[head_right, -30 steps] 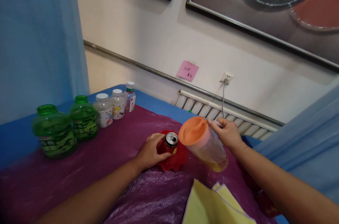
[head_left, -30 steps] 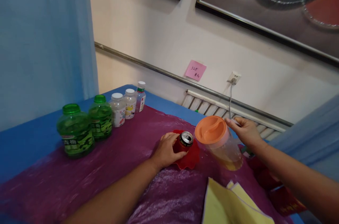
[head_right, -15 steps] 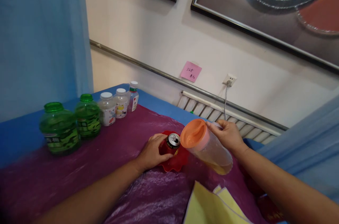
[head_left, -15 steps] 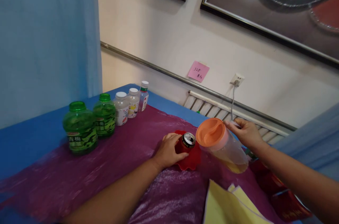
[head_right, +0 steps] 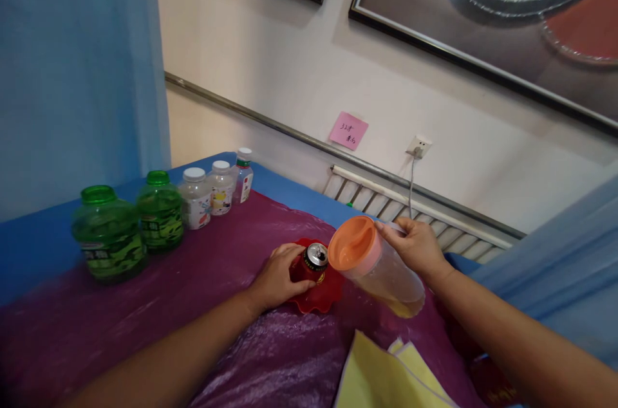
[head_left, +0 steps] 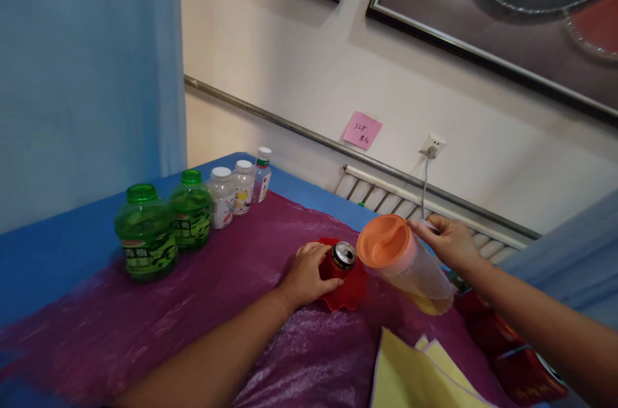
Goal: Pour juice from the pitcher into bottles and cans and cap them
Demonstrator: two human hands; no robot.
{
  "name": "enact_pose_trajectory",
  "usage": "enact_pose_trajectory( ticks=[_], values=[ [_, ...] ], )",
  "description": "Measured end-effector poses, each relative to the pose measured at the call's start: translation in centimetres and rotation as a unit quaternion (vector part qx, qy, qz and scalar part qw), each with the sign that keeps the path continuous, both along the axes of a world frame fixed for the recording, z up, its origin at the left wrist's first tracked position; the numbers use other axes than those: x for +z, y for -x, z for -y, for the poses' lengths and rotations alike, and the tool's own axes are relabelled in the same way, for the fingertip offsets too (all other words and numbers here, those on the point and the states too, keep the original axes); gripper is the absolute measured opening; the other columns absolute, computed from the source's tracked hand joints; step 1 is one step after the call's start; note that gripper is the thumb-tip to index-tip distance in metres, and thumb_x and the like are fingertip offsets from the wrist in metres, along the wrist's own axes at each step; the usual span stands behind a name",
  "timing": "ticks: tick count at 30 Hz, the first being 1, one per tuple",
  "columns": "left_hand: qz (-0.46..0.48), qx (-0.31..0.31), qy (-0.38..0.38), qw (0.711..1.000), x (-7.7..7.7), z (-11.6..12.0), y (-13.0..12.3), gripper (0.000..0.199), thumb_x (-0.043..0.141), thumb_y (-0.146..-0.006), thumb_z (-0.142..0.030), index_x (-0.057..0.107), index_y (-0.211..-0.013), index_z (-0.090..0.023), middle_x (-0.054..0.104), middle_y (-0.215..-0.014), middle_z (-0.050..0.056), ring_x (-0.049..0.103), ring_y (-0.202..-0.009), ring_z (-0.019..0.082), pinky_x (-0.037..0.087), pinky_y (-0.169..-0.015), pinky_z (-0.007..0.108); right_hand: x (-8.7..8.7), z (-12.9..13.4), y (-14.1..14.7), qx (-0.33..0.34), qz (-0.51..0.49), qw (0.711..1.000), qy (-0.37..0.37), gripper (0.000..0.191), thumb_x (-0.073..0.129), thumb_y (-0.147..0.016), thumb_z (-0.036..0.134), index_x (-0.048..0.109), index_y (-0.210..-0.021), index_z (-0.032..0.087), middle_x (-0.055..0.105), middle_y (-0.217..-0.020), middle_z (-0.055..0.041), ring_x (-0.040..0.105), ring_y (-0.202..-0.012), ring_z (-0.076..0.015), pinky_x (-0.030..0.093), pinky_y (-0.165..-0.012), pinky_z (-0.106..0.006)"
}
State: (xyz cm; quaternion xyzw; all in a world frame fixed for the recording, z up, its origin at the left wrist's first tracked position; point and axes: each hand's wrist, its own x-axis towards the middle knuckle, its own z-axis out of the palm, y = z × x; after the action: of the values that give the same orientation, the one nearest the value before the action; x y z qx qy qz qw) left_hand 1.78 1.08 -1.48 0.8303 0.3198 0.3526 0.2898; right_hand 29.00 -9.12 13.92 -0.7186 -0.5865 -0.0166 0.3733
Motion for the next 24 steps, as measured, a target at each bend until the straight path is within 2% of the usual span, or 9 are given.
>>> enact_pose_trajectory(
  ticks=[7,13,24],
  values=[
    [0.0,-0.001,0.003,1.0,0.07,0.03,-0.03,0.063,0.089,-0.063,-0.037,0.066,-0.12,-0.024,0.069,-0.124,0.009,0.058,-0.119,0.034,0.043,-0.106,0.048,0.37,0.03,0.09,-0.004,0.02,1.0,0.006,0.064,0.062,-0.077,0.075,0.03,-0.054,0.025,0.024,-0.053,0.0064,0.024,-0.049,-0.0095,0.018,-0.044,-0.027],
    [-0.008,-0.002,0.014,1.0,0.05,0.06,-0.01,0.065,0.089,-0.063,-0.038,0.066,-0.122,-0.024,0.068,-0.126,0.008,0.057,-0.121,0.033,0.042,-0.107,0.048,0.61,0.24,0.26,-0.007,0.03,0.999,0.016,0.062,0.059,-0.079,0.076,0.036,-0.055,0.024,0.028,-0.053,0.0056,0.028,-0.05,-0.0098,0.022,-0.046,-0.026],
    [-0.011,-0.001,0.011,1.0,0.02,0.02,0.02,0.065,0.089,-0.063,-0.038,0.066,-0.122,-0.024,0.068,-0.126,0.008,0.058,-0.12,0.033,0.042,-0.107,0.046,0.83,0.13,-0.08,-0.026,0.054,0.998,0.029,0.061,0.057,-0.079,0.076,0.035,-0.055,0.024,0.025,-0.056,0.0054,0.027,-0.053,-0.0105,0.021,-0.05,-0.027]
  ],
)
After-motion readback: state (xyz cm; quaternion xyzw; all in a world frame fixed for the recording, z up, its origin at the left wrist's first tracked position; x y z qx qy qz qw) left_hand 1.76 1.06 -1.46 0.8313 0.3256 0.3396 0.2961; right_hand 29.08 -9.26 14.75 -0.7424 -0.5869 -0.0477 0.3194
